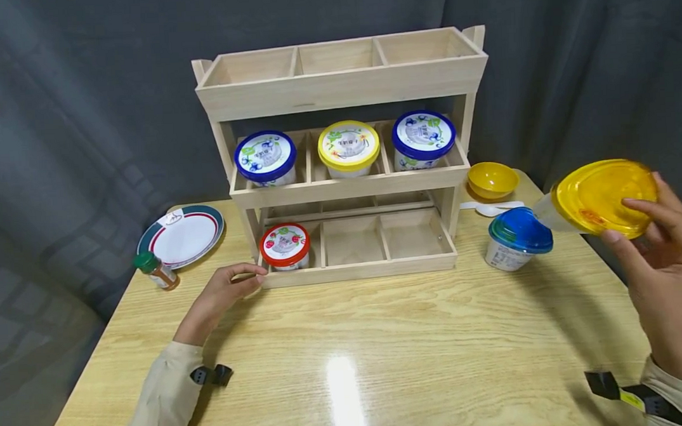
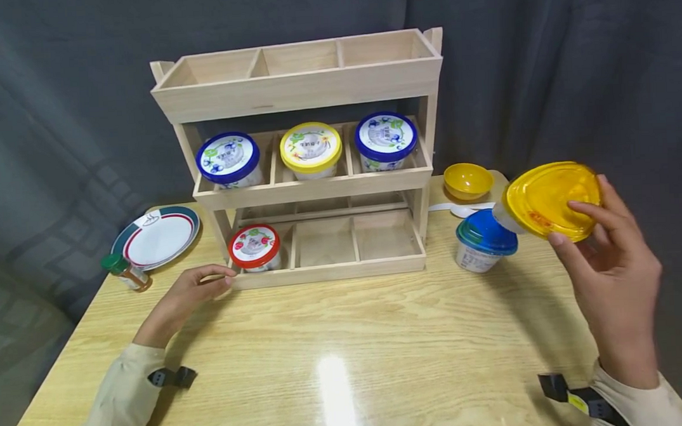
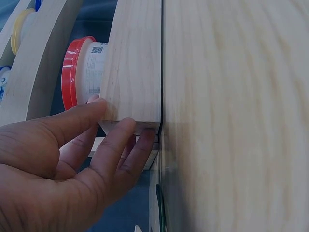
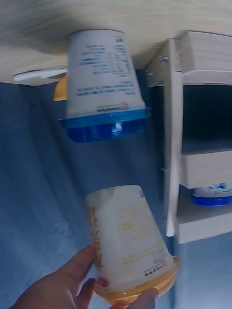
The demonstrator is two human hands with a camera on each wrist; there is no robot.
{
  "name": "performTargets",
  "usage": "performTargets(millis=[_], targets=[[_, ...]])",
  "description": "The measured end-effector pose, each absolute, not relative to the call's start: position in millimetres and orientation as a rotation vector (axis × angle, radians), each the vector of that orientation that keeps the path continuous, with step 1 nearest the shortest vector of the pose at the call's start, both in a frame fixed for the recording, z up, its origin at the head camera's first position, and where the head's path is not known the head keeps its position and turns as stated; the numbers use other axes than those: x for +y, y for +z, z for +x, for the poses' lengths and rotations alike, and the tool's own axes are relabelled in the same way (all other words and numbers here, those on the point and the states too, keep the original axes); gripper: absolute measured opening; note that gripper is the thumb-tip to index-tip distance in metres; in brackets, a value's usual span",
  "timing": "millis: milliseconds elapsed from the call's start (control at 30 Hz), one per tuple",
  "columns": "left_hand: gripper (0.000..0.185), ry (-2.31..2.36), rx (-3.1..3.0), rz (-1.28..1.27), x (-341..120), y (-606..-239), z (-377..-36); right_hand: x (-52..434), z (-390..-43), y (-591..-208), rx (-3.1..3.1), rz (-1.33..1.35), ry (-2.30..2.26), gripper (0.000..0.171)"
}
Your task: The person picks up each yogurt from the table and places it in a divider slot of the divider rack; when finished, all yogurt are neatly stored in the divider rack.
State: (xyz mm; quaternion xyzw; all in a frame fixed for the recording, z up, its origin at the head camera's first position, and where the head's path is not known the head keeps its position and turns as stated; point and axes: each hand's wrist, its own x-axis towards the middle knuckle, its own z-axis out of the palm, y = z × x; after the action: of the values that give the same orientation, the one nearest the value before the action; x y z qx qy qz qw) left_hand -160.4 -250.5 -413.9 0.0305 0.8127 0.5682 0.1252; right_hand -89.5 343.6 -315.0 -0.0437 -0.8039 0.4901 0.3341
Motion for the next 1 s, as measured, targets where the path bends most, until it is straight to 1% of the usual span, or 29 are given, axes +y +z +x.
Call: performTargets(millis=[100,200,300,367,433,533,567,700,933,1000], targets=[[0.036,1.658,2.367,0.09,-251.0,-413.7,-160.4,336.4,-84.2,-314.6,-2.111,-0.017,1.246,0.056],[0.035,1.66,2.37,0.086,-251.5,-413.6,-160.4,331.7,-81.8,-316.2,-2.095,0.165,1.245,0.053],[0.035,1.664,2.373,0.104,-251.5,-413.6,-160.0,326.9,-81.0,-318.6,-2.087,0.333,1.262,0.047],[0.034,1.674,2.371,0.102,-251.3,-414.1,-160.0,322.8,-81.9,-321.2,-2.041,0.443,1.354,0.042],[0.034,1.681,2.371,0.111,-250.9,-414.2,-160.0,317.7,-84.0,-324.0,-1.976,0.545,1.455,0.047],[0.033,1.689,2.374,0.102,-251.2,-415.2,-160.7,308.9,-89.5,-328.9,-1.813,0.719,1.661,0.062],[0.033,1.689,2.374,0.1,-251.2,-415.5,-160.9,305.7,-91.6,-330.5,-1.777,0.763,1.694,0.064],[0.034,1.676,2.375,0.077,-251.3,-415.5,-161.8,292.4,-98.0,-334.2,-1.75,0.86,1.726,0.064],[0.035,1.67,2.382,0.091,-250.7,-414.4,-161.8,273.4,-108.0,-337.7,-1.865,0.858,1.687,0.064],[0.034,1.678,2.385,0.105,-250.3,-414.3,-161.5,269.7,-113.4,-339.4,-1.885,0.847,1.687,0.061]])
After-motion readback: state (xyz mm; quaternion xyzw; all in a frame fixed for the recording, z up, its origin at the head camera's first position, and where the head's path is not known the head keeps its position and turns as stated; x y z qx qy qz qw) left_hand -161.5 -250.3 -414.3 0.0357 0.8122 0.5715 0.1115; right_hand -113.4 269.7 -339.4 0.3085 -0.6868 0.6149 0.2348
